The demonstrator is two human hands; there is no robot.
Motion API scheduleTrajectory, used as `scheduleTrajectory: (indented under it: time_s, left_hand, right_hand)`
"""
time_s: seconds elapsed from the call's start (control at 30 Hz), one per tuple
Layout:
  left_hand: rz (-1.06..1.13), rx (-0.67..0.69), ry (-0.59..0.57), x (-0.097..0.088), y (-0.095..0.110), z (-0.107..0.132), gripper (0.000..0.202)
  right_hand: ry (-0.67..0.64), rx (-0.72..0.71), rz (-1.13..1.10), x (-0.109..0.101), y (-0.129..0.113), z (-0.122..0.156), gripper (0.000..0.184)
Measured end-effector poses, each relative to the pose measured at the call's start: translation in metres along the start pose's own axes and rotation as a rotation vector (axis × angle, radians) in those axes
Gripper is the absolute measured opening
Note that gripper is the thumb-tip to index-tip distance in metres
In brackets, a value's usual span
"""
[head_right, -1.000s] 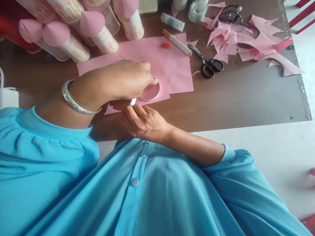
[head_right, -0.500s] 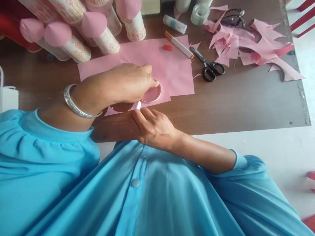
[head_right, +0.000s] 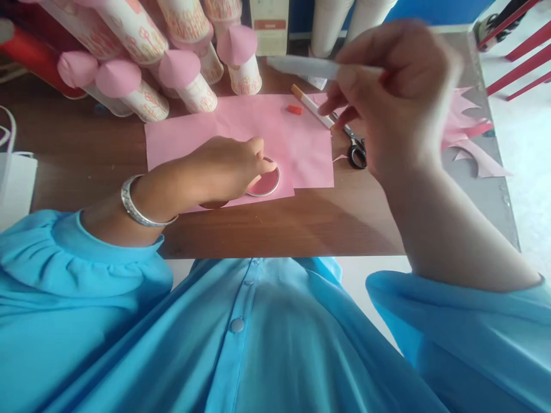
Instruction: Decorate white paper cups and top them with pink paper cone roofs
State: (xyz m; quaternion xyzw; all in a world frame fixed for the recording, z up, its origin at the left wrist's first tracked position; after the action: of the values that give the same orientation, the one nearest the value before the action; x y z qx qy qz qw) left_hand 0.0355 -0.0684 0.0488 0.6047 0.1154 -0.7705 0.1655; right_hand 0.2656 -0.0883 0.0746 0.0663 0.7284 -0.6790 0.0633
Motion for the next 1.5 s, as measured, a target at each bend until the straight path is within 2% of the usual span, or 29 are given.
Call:
scheduleTrajectory:
  time_s: [0.03, 0.07, 0.13, 0.2, 0.3, 0.43, 0.73, 0.8, 0.83, 0.93, 1.0, 1.13, 1.23, 1.33, 1.4, 1.5]
  left_hand:
    - [0.041, -0.02, 0.042, 0.003, -0.002, 0.0, 0.026]
    - [0.073, -0.033, 0.091, 0.005, -0.003, 0.001, 0.027]
    - [0.115, -0.046, 0.163, 0.01, -0.005, 0.003, 0.031]
    - [0.121, -0.058, 0.186, 0.014, -0.006, 0.006, 0.033]
    - [0.116, -0.075, 0.199, 0.015, -0.007, 0.012, 0.034]
    - [0.15, -0.107, 0.276, 0.009, -0.011, 0.023, 0.032]
    - [0.403, -0.165, 0.498, 0.005, -0.037, 0.044, 0.03]
    - [0.429, -0.21, 0.518, 0.004, -0.039, 0.048, 0.041]
    - [0.425, -0.224, 0.508, 0.004, -0.039, 0.049, 0.053]
    - [0.365, -0.182, 0.407, 0.011, -0.031, 0.047, 0.096]
    - [0.324, -0.132, 0.336, 0.021, -0.024, 0.043, 0.107]
    - [0.279, -0.119, 0.357, 0.034, -0.016, 0.038, 0.083]
    - [0.31, -0.133, 0.423, 0.028, -0.017, 0.044, 0.074]
    - [0.385, -0.213, 0.529, 0.014, -0.031, 0.063, 0.078]
    - [0.372, -0.332, 0.628, 0.008, -0.046, 0.082, 0.076]
    - [0.274, -0.495, 0.695, 0.013, -0.068, 0.11, 0.074]
  right_hand:
    - [0.104, -0.052, -0.008, 0.003, 0.011, -0.016, 0.004]
    - [0.132, -0.037, -0.067, 0.01, 0.024, -0.031, 0.007]
    - [0.131, 0.063, -0.188, 0.026, 0.054, -0.051, 0.012]
    - [0.088, 0.139, -0.173, 0.038, 0.076, -0.062, 0.011]
    - [0.055, 0.097, -0.169, 0.044, 0.091, -0.067, 0.013]
    - [0.049, -0.012, -0.134, 0.044, 0.092, -0.063, 0.02]
    - [0.014, -0.004, -0.101, 0.044, 0.091, -0.061, 0.022]
    - [0.011, -0.008, -0.105, 0.045, 0.089, -0.061, 0.023]
    - [0.013, -0.013, -0.106, 0.045, 0.088, -0.061, 0.022]
    - [0.013, -0.027, -0.11, 0.045, 0.086, -0.06, 0.023]
    - [0.007, -0.026, -0.109, 0.045, 0.085, -0.059, 0.024]
    - [-0.004, -0.016, -0.11, 0.045, 0.087, -0.06, 0.028]
    - [0.003, -0.023, -0.132, 0.045, 0.088, -0.061, 0.031]
    - [0.008, -0.02, -0.175, 0.046, 0.088, -0.061, 0.027]
    - [0.014, -0.003, -0.199, 0.046, 0.088, -0.06, 0.022]
    - [0.038, 0.024, -0.189, 0.042, 0.088, -0.058, 0.017]
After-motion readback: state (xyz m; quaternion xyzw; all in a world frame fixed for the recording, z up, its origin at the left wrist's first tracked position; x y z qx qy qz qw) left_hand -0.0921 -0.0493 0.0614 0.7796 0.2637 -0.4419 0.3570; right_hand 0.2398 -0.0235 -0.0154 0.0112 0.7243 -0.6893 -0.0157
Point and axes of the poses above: each hand's wrist, its own z-axis away from the middle knuckle, its own x-axis out of the palm, y = z × x, the point moved 4 cm from there along -z, towards the middle knuckle, and after that the axes turned 6 degrees about x, right-handed, at the moved point
